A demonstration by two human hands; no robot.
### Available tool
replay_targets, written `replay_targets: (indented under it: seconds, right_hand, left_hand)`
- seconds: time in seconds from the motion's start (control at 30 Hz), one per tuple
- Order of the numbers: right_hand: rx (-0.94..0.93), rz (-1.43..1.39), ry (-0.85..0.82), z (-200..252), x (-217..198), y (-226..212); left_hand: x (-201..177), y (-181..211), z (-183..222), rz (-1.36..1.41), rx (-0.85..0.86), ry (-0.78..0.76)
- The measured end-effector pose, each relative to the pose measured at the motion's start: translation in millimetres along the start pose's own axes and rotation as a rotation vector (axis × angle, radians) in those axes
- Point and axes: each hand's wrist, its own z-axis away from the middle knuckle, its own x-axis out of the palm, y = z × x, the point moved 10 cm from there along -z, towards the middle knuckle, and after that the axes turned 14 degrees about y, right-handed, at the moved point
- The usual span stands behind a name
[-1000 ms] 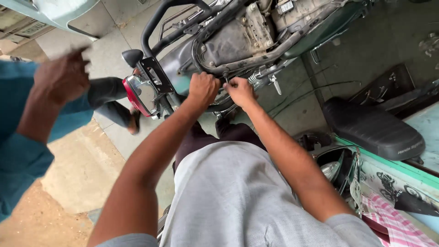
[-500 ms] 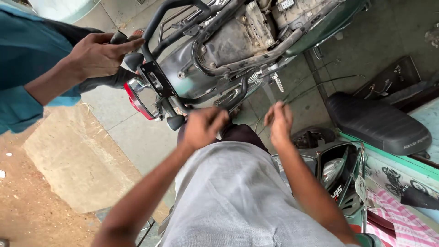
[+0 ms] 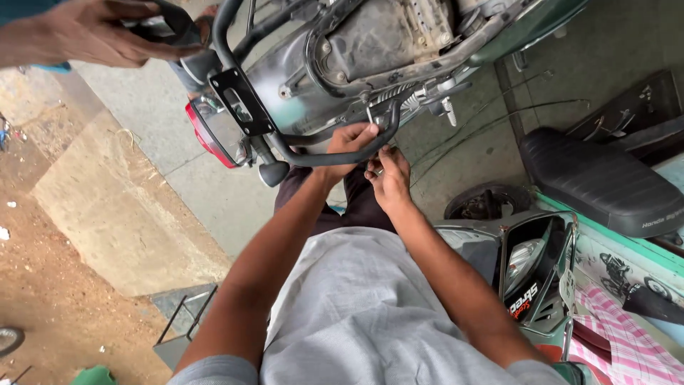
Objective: Repairing a motorcycle by removing the seat and working on the rear frame and grab bar components.
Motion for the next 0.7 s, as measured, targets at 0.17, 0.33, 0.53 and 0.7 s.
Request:
replay_targets:
  seconds: [0.17,0.33,0.53,0.7]
  right_hand:
    - [-0.067,0.047,-0.084,22,20,-18]
    - [-0.024,0.018,-0.110,27,33,-16]
    - [0.015,-0.040,-0.145,21,35,-10]
    - [-0.105,0.035,-0.145,12,35,-9]
  left_hand:
    - [-14,-17,-17,0.019,0.039,0.172]
    - [-11,4,-11,-0.023,-0.009,0.162]
    - [-17,5,-14,-0.063,0.096,0.127]
    - [-17,4,-21,0.010,0.069,0.069]
